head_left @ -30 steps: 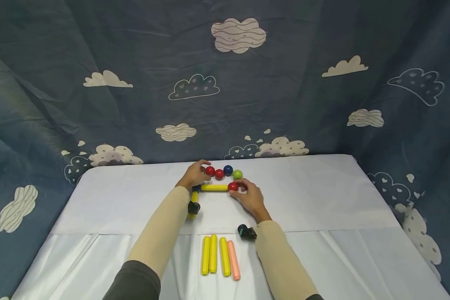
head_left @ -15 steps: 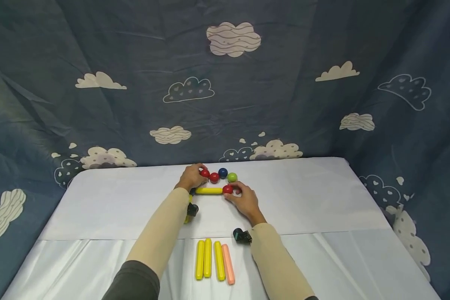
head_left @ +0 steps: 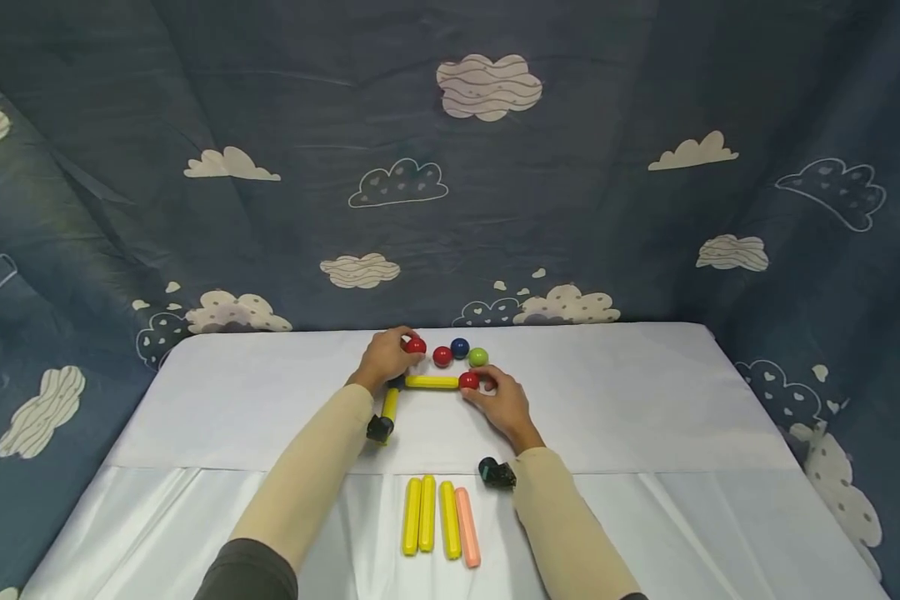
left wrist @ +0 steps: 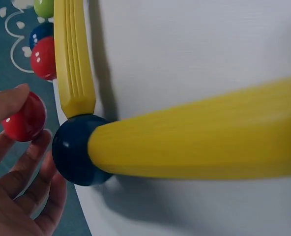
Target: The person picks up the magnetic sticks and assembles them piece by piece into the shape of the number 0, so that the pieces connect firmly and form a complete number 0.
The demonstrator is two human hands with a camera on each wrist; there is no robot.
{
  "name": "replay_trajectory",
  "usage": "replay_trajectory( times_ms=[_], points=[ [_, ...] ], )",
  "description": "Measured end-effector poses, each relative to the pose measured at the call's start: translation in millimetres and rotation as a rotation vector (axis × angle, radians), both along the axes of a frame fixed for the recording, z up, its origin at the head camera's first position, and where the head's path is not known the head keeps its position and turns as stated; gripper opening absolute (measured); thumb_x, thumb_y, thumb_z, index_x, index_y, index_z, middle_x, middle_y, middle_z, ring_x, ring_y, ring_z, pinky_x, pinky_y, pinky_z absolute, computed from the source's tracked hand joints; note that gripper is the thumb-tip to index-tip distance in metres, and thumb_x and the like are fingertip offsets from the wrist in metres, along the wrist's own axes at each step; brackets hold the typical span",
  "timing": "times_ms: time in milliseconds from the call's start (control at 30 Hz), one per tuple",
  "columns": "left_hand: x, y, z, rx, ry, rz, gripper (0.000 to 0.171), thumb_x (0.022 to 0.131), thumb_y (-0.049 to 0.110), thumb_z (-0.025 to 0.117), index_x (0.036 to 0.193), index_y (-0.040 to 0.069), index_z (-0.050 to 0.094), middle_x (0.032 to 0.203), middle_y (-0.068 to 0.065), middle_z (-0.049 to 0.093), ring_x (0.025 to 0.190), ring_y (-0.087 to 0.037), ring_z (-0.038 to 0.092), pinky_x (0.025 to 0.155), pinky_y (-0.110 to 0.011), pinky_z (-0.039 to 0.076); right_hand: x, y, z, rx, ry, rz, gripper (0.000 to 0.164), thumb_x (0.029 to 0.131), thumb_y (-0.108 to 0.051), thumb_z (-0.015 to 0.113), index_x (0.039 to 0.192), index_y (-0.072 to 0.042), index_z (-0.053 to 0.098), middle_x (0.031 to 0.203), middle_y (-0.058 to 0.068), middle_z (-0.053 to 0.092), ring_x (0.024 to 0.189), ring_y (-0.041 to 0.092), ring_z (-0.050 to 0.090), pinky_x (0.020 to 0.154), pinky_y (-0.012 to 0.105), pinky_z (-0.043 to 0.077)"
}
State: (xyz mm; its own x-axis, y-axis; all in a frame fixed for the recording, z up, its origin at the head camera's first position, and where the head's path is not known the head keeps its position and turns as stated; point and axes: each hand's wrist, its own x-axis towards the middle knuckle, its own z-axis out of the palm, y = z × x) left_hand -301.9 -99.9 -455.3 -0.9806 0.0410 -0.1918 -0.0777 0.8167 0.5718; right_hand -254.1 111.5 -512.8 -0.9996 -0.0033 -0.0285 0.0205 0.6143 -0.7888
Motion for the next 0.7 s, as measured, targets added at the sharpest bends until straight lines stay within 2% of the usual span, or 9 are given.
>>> replay_trajectory(
  times_ms=[167, 367, 533, 700],
  points=[
    [15.4, -10, -1.8, 0.041, 0.052, -0.014, 0.043, 0.087, 0.028, 0.071, 0.125, 0.012, 0.058, 0.104, -0.008, 0.063, 0.092, -0.023, 0.056, 0.075, -0.031, 0.051, 0.7, 1, -1.1, -0.016, 0.005, 0.0, 0.046, 0.081, -0.024, 0.078, 0.123, -0.014, 0.064, 0.102, 0.008, 0.06, 0.094, 0.026, 0.049, 0.083, 0.04, 0.039],
    [31.0, -19, -4.9, 0.145, 0.141, -0.007, 0.038, 0.086, 0.024, 0.074, 0.119, 0.011, 0.06, 0.099, -0.006, 0.063, 0.091, -0.022, 0.056, 0.077, -0.033, 0.05, -0.4, 2, -2.5, -0.019, -0.007, -0.014, 0.046, 0.081, -0.026, 0.078, 0.124, -0.014, 0.063, 0.101, 0.008, 0.059, 0.094, 0.025, 0.049, 0.081, 0.038, 0.037],
    [44.3, -20, -6.3, 0.171, 0.162, -0.01, 0.04, 0.085, 0.025, 0.075, 0.12, 0.012, 0.06, 0.102, -0.005, 0.063, 0.093, -0.021, 0.055, 0.08, -0.034, 0.049, -1.4, 2, -2.2, -0.027, -0.011, -0.015, 0.047, 0.082, -0.025, 0.077, 0.125, -0.013, 0.063, 0.106, 0.008, 0.06, 0.096, 0.026, 0.048, 0.083, 0.038, 0.038],
    [62.5, -23, -4.1, 0.191, 0.173, -0.003, 0.041, 0.084, 0.025, 0.076, 0.119, 0.012, 0.061, 0.103, -0.005, 0.062, 0.095, -0.022, 0.054, 0.081, -0.035, 0.048, -2.0, 1, -2.1, -0.032, -0.017, -0.002, 0.047, 0.082, -0.025, 0.077, 0.125, -0.013, 0.062, 0.107, 0.009, 0.06, 0.096, 0.026, 0.048, 0.083, 0.038, 0.038]
  ],
)
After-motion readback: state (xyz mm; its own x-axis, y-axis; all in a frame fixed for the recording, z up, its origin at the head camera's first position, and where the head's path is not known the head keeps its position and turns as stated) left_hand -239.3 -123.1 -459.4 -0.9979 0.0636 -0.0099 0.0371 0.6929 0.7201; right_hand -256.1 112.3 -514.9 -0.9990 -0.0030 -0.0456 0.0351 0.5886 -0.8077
